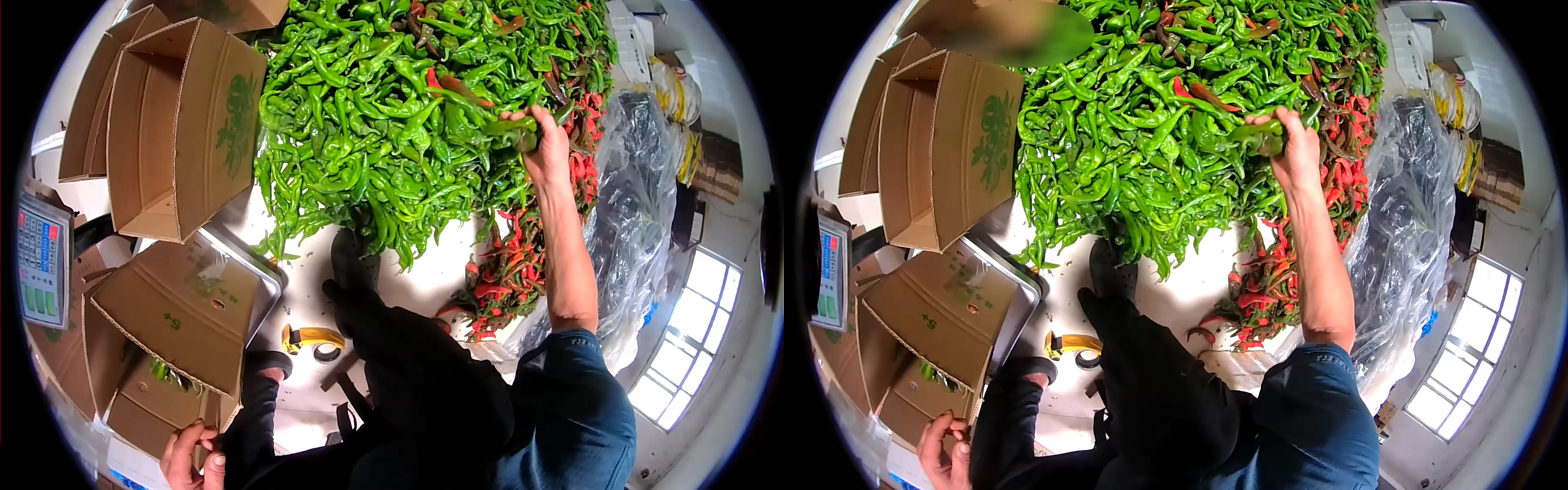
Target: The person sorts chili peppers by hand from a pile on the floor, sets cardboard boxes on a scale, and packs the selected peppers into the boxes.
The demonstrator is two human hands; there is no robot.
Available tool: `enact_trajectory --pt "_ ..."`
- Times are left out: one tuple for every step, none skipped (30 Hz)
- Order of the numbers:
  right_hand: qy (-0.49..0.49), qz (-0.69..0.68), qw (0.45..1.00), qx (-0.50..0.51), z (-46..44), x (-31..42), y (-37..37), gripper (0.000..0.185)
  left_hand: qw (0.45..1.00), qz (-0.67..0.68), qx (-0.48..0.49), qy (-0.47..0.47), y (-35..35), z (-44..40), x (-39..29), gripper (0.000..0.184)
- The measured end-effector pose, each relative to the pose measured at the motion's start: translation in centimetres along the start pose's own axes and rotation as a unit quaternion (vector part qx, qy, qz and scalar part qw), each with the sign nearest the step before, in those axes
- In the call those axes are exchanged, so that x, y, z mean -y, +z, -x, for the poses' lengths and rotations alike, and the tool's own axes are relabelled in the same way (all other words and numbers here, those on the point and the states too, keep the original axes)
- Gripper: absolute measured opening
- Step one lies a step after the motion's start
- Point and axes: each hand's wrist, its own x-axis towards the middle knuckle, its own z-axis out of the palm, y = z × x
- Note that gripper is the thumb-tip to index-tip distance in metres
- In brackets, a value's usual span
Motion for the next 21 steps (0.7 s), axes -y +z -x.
enact_trajectory --pt "-0.005 -0.019 0.999 -0.027 -0.5 0.1 0.2 0.019 1.000 -0.001 0.000 0.000 0.0 0.0 0.0 0.034" --pt "-0.015 -0.053 0.998 -0.025 -1.0 0.1 0.4 0.023 1.000 0.002 -0.001 -0.003 0.1 0.0 -0.2 0.034" --pt "-0.011 -0.072 0.997 -0.035 -1.7 -0.1 0.4 0.025 1.000 0.005 -0.002 -0.005 0.2 -0.1 -0.4 0.034" --pt "-0.007 -0.092 0.995 -0.045 -2.3 -0.2 0.6 0.027 1.000 0.007 -0.003 -0.007 0.2 -0.2 -0.6 0.034" --pt "0.004 -0.095 0.994 -0.047 -2.8 -0.5 0.8 0.030 1.000 0.001 -0.001 -0.006 0.2 -0.3 -0.6 0.035" --pt "0.033 -0.105 0.992 -0.068 -3.1 -1.0 1.0 0.029 1.000 -0.005 0.002 -0.005 0.2 -0.3 -0.6 0.035" --pt "0.054 -0.106 0.989 -0.086 -3.6 -1.8 0.9 0.028 1.000 -0.011 0.004 -0.004 0.2 -0.3 -0.6 0.036" --pt "0.075 -0.107 0.986 -0.103 -4.0 -2.6 0.7 0.028 1.000 -0.013 0.005 -0.002 0.1 -0.3 -0.4 0.036" --pt "0.089 -0.055 0.989 -0.105 -3.4 -2.6 1.3 0.031 1.000 -0.015 0.006 -0.001 0.1 -0.4 -0.2 0.036" --pt "0.075 -0.004 0.995 -0.061 -3.1 -3.1 1.2 0.028 1.000 -0.017 0.005 -0.001 0.1 -0.4 -0.1 0.036" --pt "0.046 0.066 0.996 -0.032 -2.7 -3.6 1.5 0.028 1.000 -0.018 0.004 -0.002 0.1 -0.3 -0.1 0.036" --pt "0.018 0.135 0.991 -0.004 -1.9 -4.0 2.0 0.028 1.000 -0.019 0.003 -0.003 0.2 -0.4 -0.3 0.036" --pt "0.022 0.213 0.977 0.008 -0.9 -3.7 2.6 0.029 1.000 -0.021 0.002 -0.001 0.2 -0.5 -0.4 0.036" --pt "0.017 0.249 0.968 0.009 -0.7 -4.4 2.4 0.031 1.000 -0.021 0.004 -0.002 0.2 -0.6 -0.3 0.036" --pt "-0.030 0.339 0.940 -0.023 -0.6 -4.3 2.5 0.028 1.000 -0.021 0.006 -0.002 0.1 -0.6 -0.2 0.035" --pt "-0.077 0.425 0.900 -0.055 -0.5 -4.0 2.7 0.026 1.000 -0.022 0.006 -0.002 0.1 -0.6 -0.2 0.035" --pt "-0.115 0.470 0.872 -0.075 -0.7 -3.5 2.9 0.027 1.000 -0.012 0.004 -0.006 0.2 -0.6 -0.3 0.035" --pt "-0.150 0.513 0.840 -0.095 -0.7 -2.3 3.7 0.028 1.000 -0.003 0.002 -0.010 0.4 -0.7 -0.5 0.034" --pt "-0.213 0.580 0.780 -0.101 -0.8 -1.1 5.0 0.029 1.000 0.006 0.001 -0.014 0.5 -0.8 -0.7 0.034" --pt "-0.218 0.588 0.774 -0.089 -1.2 0.0 6.2 0.033 1.000 0.003 0.003 -0.013 0.4 -0.8 -0.8 0.033" --pt "-0.208 0.614 0.760 -0.054 -2.2 0.7 6.9 0.035 1.000 0.001 0.005 -0.012 0.4 -0.9 -0.9 0.033"
